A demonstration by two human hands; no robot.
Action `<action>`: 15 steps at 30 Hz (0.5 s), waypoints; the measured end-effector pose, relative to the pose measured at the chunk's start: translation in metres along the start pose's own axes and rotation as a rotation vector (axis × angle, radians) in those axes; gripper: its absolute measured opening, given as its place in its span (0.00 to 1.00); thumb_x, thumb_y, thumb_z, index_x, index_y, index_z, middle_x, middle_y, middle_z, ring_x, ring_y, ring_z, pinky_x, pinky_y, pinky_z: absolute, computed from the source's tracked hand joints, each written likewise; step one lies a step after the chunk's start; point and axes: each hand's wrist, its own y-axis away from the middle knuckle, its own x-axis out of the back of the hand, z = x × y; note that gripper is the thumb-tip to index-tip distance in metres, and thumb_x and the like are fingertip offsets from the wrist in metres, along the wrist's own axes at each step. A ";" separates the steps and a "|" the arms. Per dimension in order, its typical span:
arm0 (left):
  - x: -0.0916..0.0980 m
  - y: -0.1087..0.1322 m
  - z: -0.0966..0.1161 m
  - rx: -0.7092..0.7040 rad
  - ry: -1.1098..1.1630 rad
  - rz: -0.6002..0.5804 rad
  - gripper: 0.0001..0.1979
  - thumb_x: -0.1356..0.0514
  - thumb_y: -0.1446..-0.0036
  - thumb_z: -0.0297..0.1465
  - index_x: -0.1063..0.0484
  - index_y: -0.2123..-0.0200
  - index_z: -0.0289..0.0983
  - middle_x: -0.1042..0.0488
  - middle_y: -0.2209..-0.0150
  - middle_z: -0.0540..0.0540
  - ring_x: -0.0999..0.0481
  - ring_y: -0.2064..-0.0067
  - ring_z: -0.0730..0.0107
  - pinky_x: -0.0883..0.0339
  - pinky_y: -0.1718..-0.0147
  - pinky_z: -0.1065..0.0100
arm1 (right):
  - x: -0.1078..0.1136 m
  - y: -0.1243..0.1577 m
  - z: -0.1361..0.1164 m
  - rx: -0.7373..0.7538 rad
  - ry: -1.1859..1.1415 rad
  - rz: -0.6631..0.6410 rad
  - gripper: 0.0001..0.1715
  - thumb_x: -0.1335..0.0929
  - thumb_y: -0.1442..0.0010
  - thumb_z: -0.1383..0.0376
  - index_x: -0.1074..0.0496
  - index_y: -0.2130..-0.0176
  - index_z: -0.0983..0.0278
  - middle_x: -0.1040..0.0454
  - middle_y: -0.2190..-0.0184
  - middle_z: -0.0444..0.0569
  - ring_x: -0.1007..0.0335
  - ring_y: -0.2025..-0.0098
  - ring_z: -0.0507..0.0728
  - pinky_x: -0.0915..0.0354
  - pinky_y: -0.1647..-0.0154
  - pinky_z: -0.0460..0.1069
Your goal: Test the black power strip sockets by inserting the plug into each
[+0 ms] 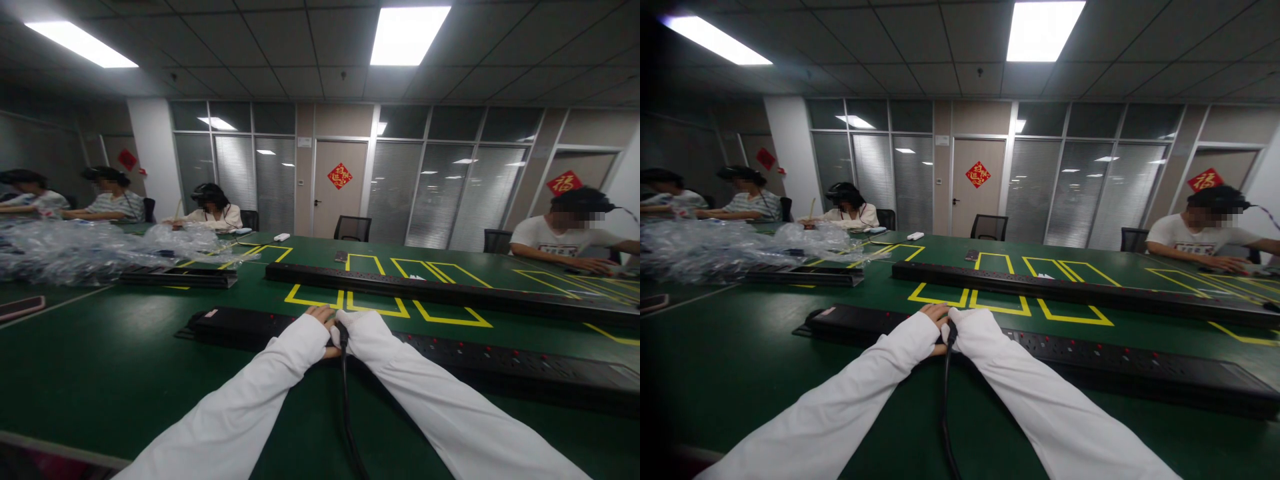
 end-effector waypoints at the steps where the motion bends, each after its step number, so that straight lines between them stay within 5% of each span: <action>1: 0.001 0.000 0.000 0.003 0.004 -0.003 0.31 0.40 0.52 0.45 0.37 0.49 0.33 0.36 0.45 0.37 0.41 0.42 0.50 0.48 0.44 0.53 | 0.000 0.000 0.000 0.007 -0.003 0.009 0.07 0.36 0.46 0.61 0.33 0.69 0.63 0.28 0.73 0.44 0.34 0.73 0.51 0.40 0.72 0.43; 15: 0.005 -0.004 0.000 0.015 0.114 -0.066 0.31 0.40 0.52 0.43 0.39 0.47 0.36 0.36 0.45 0.38 0.32 0.50 0.52 0.38 0.51 0.55 | 0.008 0.001 -0.002 0.047 0.012 0.035 0.08 0.37 0.48 0.60 0.32 0.68 0.62 0.29 0.76 0.45 0.35 0.75 0.52 0.43 0.74 0.45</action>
